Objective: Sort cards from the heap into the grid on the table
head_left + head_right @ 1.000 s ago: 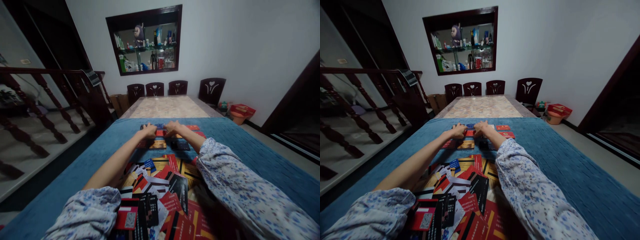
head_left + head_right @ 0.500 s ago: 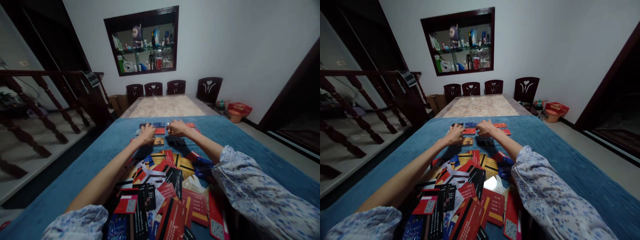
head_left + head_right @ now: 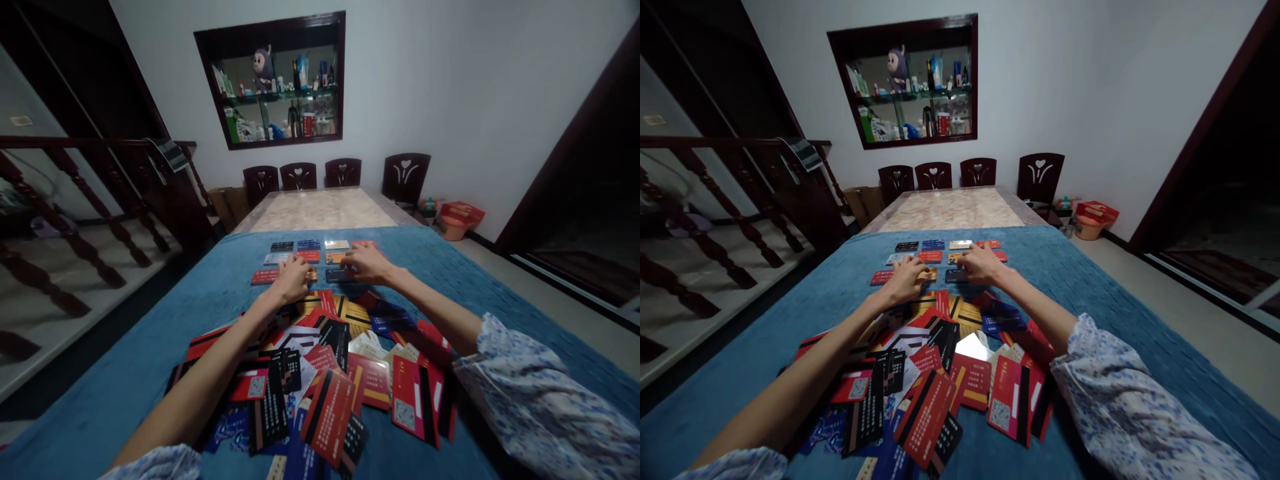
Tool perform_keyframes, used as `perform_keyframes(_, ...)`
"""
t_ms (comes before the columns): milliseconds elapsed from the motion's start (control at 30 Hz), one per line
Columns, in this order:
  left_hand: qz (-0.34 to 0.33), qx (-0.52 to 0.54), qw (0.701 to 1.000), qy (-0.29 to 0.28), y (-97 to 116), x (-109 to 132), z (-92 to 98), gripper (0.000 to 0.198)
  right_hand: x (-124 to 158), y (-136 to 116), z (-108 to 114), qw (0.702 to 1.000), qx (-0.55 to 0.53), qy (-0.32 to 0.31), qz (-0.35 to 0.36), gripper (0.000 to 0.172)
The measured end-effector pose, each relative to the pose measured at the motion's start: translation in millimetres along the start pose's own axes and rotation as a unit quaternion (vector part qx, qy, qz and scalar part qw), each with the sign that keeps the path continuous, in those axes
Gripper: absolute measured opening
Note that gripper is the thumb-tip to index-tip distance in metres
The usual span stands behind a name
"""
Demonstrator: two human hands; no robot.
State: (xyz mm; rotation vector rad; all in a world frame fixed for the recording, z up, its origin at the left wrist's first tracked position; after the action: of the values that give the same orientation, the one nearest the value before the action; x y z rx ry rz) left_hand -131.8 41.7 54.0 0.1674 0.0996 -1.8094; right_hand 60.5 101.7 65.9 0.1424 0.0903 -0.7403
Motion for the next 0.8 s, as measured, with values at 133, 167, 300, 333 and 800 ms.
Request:
perform_keyframes(133,-0.025,0.021,0.999,-0.003,22.7,4.8,-2.0,0.027,24.7,3.8,-5.3,1.0,0.003,0.006,-0.004,0.024)
perform_keyframes(167,-0.032,0.029,0.999,-0.001,29.1,6.1,-2.1,0.026,31.3,4.8,-6.6,1.0,0.002,0.007,-0.004,0.024)
perform_keyframes(300,-0.073,0.052,0.996,0.006,54.1,10.7,-3.8,0.025,57.6,8.9,-11.8,1.0,-0.003,0.021,-0.008,0.021)
perform_keyframes(333,-0.084,0.057,0.995,0.006,59.6,11.7,-4.9,0.026,63.9,9.8,-13.3,1.0,-0.004,0.025,-0.008,0.02)
perform_keyframes(800,-0.194,0.093,0.977,-0.003,123.9,27.5,-18.1,0.015,130.6,17.0,-28.9,0.995,-0.059,0.081,0.016,0.027)
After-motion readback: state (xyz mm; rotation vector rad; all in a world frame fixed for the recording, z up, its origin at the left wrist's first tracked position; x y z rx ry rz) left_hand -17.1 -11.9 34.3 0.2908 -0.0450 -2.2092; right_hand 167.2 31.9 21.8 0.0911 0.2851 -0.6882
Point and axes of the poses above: each hand's wrist, its own x-axis away from the middle knuckle, its own z-axis out of the back of the hand, y = z × x, the point moved 3 cm from there along -x, towards the middle knuckle, and after that the axes turned 2 degrees about y, right-handed, at the moved point
